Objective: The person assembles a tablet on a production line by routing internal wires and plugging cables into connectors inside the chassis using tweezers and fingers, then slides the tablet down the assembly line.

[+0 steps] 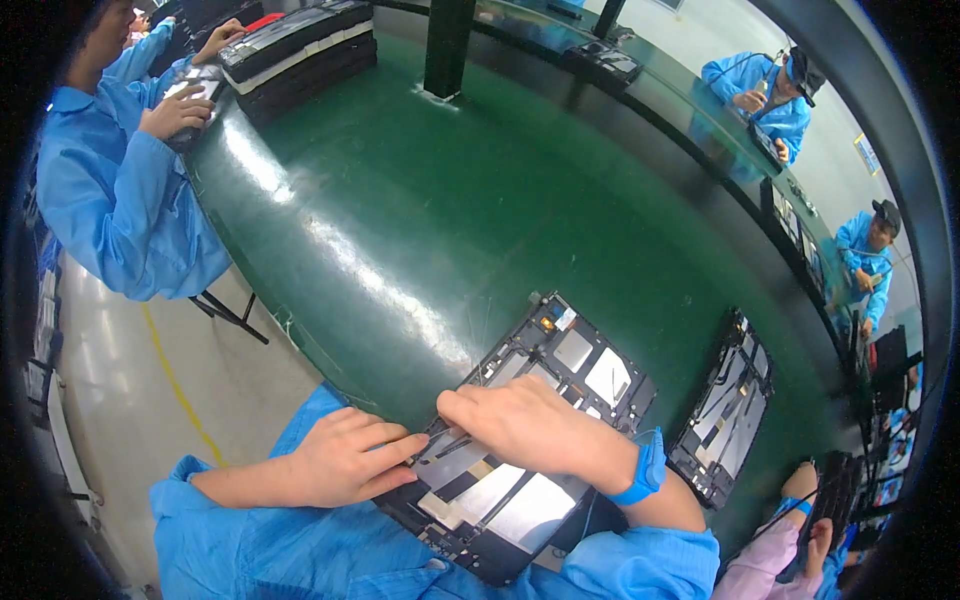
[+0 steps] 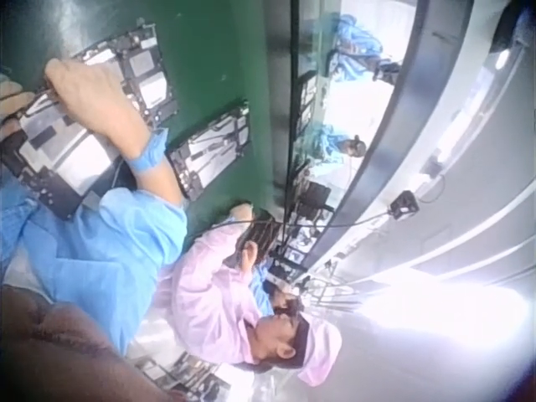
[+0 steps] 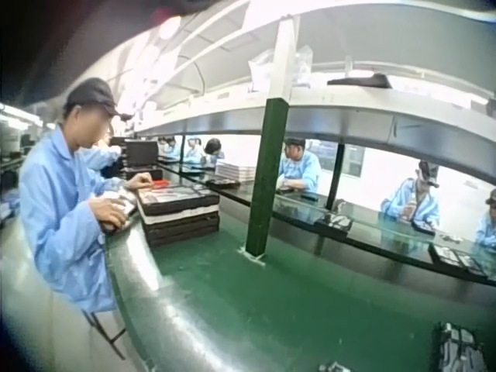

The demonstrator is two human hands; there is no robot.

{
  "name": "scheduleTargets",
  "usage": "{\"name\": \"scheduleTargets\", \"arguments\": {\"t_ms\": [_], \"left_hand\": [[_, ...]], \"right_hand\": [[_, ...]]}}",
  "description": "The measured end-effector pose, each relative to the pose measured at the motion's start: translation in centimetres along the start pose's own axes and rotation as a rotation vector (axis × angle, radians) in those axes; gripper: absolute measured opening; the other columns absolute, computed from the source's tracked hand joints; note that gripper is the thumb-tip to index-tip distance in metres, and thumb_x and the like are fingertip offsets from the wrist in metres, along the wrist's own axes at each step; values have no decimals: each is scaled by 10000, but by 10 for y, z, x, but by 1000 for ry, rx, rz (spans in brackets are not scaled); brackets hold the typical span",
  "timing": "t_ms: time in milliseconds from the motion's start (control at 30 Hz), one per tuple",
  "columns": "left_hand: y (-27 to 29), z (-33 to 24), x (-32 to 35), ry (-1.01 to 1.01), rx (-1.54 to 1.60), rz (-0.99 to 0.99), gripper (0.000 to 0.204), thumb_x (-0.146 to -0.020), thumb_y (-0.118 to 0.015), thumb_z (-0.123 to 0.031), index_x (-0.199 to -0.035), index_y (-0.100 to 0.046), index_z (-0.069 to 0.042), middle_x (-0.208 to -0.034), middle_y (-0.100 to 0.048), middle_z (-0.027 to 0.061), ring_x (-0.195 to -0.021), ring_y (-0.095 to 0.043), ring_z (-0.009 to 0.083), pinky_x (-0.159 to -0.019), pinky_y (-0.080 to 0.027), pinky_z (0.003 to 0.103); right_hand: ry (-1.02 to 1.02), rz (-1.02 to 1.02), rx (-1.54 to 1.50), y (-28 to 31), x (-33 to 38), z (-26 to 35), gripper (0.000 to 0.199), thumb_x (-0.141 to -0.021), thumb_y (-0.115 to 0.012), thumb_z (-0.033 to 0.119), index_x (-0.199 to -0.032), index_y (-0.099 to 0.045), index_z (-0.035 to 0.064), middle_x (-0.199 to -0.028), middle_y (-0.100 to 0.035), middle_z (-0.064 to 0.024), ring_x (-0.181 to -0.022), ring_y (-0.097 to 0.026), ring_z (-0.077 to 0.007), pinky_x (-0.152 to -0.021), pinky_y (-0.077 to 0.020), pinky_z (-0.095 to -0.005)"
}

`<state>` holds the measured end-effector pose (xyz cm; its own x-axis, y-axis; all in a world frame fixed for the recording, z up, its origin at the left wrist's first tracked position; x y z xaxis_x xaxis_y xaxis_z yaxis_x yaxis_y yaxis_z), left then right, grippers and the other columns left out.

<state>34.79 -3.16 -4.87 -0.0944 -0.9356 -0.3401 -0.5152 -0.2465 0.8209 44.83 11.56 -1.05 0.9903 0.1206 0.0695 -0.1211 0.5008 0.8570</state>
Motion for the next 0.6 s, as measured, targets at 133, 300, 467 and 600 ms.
{"name": "scheduleTargets", "arguments": {"t_ms": [133,300,467,600], "left_hand": [[-3,1,1,-44,-22,3,304,-681,-585,-241,-927,-534,-70,-768,-518,20,-658,-509,149,-595,-397,275],[-1,1,0,-124,-57,-17,326,-675,-586,-239,-937,-534,-54,-778,-511,27,-661,-500,150,-591,-394,269],[2,1,-1,-189,-136,16,321,-689,-559,-242,-932,-532,-32,-775,-508,45,-655,-492,155,-579,-402,267],[5,-2,-4,-251,-188,78,307,-715,-515,-221,-921,-522,6,-746,-503,74,-656,-495,166,-568,-426,262]], "right_hand": [[105,-90,-176,-10,4,-10,81,-699,-534,125,-766,-500,93,-656,-469,-37,-552,-517,-218,-450,-406,-314],[40,-98,-169,-10,2,-9,138,-621,-601,50,-748,-564,89,-614,-473,-21,-547,-520,-177,-470,-421,-264],[-47,-160,-173,-9,0,-7,75,-637,-599,86,-704,-565,79,-600,-476,-33,-517,-507,-172,-455,-412,-262],[-174,-181,-175,-6,0,-10,87,-648,-552,121,-680,-529,43,-616,-504,-83,-579,-527,-245,-500,-424,-329]]}}
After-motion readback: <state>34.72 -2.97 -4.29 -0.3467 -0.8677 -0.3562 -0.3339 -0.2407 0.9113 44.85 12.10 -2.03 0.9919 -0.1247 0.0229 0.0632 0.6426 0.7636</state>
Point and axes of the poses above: each hand's wrist, its own x-axis away from the middle knuckle, its own y-axis out of the back of the hand, z = x × y, the point moved 2 cm from there along -x, towards the middle knuckle
